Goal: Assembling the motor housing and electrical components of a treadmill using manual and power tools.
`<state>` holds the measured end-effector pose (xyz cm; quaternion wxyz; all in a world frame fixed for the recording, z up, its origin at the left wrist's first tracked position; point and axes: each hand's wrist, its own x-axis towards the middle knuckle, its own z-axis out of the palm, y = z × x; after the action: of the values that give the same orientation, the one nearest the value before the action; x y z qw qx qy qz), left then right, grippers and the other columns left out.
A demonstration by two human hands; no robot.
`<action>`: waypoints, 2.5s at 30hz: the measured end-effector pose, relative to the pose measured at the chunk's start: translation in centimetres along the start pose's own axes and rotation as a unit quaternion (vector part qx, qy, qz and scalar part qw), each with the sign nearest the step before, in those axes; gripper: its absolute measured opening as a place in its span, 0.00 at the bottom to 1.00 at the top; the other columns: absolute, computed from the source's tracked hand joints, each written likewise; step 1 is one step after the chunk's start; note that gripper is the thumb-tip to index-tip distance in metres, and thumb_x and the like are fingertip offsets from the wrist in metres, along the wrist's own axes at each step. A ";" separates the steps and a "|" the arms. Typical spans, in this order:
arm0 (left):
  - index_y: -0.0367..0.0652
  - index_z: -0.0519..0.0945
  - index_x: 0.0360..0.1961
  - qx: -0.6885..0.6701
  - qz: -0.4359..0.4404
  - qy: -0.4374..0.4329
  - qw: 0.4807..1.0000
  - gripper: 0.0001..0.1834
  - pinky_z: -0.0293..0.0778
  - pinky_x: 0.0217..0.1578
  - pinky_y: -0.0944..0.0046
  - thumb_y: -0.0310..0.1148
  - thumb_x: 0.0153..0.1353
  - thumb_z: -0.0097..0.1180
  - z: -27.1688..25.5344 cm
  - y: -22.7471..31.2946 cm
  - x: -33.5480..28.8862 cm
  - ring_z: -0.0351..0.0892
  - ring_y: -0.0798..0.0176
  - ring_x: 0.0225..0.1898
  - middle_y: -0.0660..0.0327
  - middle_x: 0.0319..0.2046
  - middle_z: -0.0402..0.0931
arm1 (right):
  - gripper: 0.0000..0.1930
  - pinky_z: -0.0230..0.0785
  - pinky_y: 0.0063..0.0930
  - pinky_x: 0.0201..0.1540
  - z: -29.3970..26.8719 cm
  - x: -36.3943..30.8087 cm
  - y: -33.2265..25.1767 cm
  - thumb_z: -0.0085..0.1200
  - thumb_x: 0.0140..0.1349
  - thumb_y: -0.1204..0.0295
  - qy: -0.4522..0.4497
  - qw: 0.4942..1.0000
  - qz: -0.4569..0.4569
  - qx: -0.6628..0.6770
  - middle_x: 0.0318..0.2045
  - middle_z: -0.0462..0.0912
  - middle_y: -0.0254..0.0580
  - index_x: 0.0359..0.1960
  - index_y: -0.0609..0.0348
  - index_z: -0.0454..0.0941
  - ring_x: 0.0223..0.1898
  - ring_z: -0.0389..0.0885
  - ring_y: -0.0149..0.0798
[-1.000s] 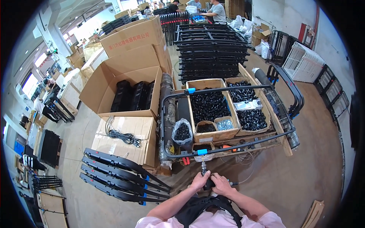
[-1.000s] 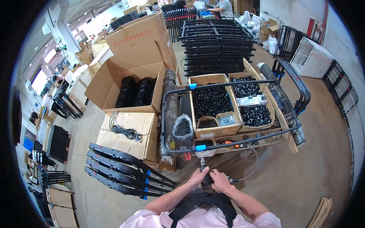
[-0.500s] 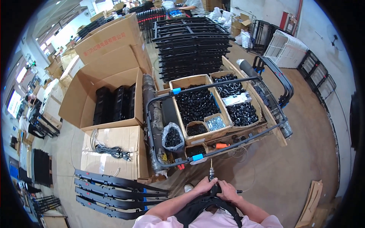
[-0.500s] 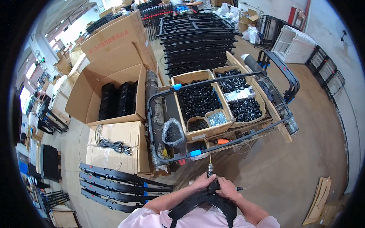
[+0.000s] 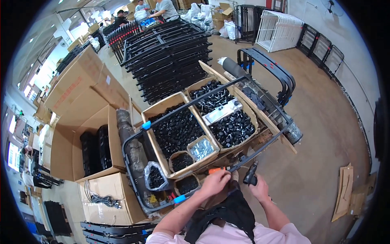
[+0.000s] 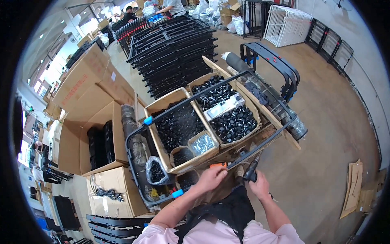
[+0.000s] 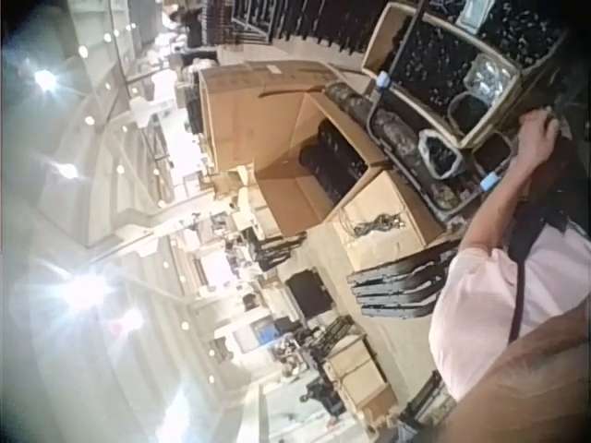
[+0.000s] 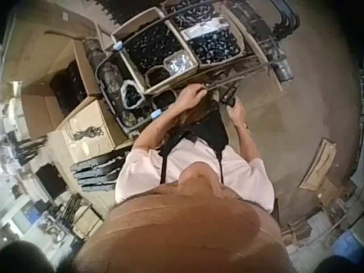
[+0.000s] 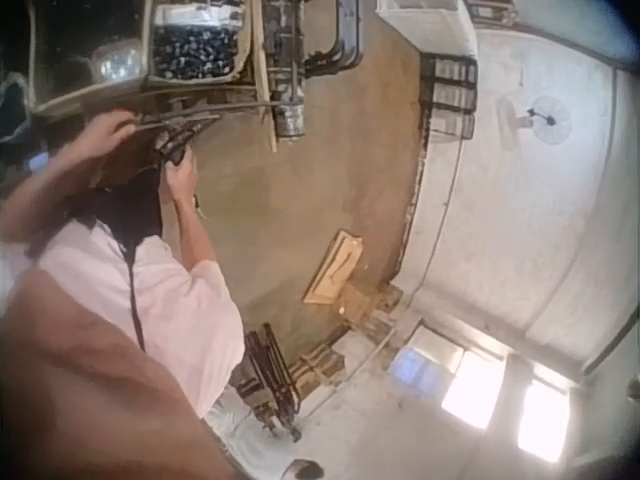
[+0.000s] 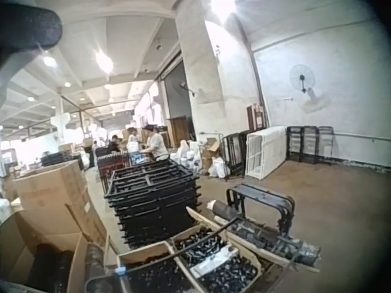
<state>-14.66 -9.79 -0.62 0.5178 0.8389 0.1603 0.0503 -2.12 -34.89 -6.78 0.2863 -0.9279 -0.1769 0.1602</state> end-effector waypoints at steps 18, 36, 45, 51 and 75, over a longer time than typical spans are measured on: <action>0.42 0.78 0.48 0.435 -0.145 -0.052 0.887 0.23 0.77 0.50 0.50 0.46 0.61 0.69 7.6 -11.4 26.8 0.81 0.48 0.52 0.52 0.47 0.81 | 0.41 0.74 0.58 0.59 3.5 27.3 9.5 0.67 0.55 0.71 -0.113 0.990 0.010 -0.079 0.56 0.74 0.67 0.71 0.55 0.62 0.56 0.77 0.69; 0.41 0.79 0.55 0.006 -0.062 0.091 0.994 0.17 0.77 0.38 0.57 0.35 0.68 0.63 -0.8 -3.2 37.8 0.79 0.58 0.31 0.56 0.31 0.79 | 0.09 0.80 0.48 0.44 -5.1 29.1 -7.6 0.57 0.61 0.68 -0.273 0.907 -0.301 -0.111 0.37 0.88 0.52 0.36 0.56 0.87 0.44 0.88 0.55; 0.37 0.80 0.57 0.004 0.005 0.117 0.993 0.18 0.78 0.50 0.61 0.34 0.70 0.62 -2.1 -2.7 47.8 0.83 0.61 0.44 0.55 0.44 0.84 | 0.12 0.83 0.43 0.42 7.1 31.6 -8.6 0.53 0.68 0.67 -0.315 0.861 -0.277 -0.286 0.41 0.92 0.38 0.40 0.47 0.91 0.47 0.91 0.42; 0.41 0.79 0.62 0.027 0.051 0.192 0.980 0.20 0.77 0.53 0.58 0.34 0.71 0.59 -2.9 -1.4 57.4 0.84 0.57 0.46 0.54 0.45 0.85 | 0.19 0.80 0.44 0.49 4.0 33.0 -6.5 0.62 0.63 0.66 -0.351 0.901 -0.220 -0.130 0.41 0.89 0.53 0.55 0.57 0.81 0.45 0.89 0.55; 0.48 0.82 0.60 0.085 0.160 0.060 0.982 0.20 0.75 0.59 0.57 0.27 0.68 0.55 -3.2 -1.7 65.3 0.80 0.48 0.54 0.51 0.54 0.79 | 0.14 0.77 0.24 0.42 -17.6 26.3 -0.4 0.65 0.65 0.73 -0.150 0.892 0.117 0.410 0.41 0.83 0.34 0.51 0.63 0.84 0.37 0.83 0.28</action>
<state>45.79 14.63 -5.95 0.4191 0.8902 0.0581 0.1688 28.07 -31.93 2.07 0.5909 -0.7069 -0.0268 0.3879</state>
